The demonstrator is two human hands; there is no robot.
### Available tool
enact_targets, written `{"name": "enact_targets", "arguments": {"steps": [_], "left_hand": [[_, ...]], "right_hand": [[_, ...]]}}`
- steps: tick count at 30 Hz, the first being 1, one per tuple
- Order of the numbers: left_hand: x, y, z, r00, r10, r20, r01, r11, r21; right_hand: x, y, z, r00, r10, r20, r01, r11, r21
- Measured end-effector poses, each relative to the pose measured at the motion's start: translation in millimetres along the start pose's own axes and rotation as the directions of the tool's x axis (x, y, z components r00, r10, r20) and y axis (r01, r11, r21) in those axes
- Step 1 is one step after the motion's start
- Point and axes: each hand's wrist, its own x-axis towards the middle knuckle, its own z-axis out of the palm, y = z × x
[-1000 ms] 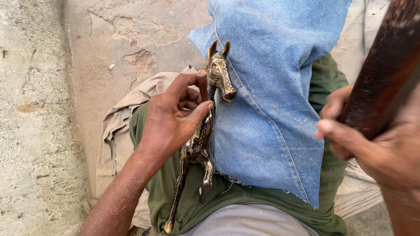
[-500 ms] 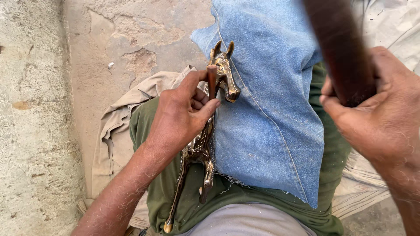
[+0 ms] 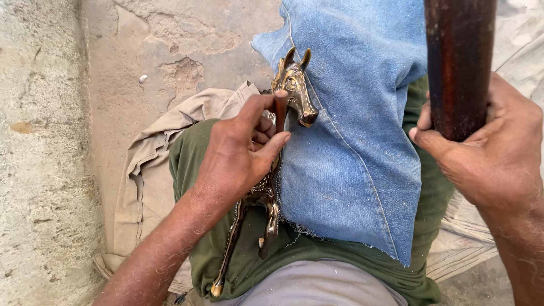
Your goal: The person sits on the ground with a brass horse figurine on their lap and hammers a small chisel against the figurine's surface to shape or detail it, repositioning the chisel along the neck, mane and body while striking with a wooden mallet held in the other hand.
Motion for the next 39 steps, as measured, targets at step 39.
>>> {"name": "enact_targets", "arguments": {"steps": [39], "left_hand": [[-21.8, -12.0, 12.5, 0.953, 0.294, -0.069, -0.283, 0.949, 0.136]], "right_hand": [[-46.8, -16.2, 14.3, 0.991, 0.043, -0.130, -0.024, 0.989, 0.143]]}}
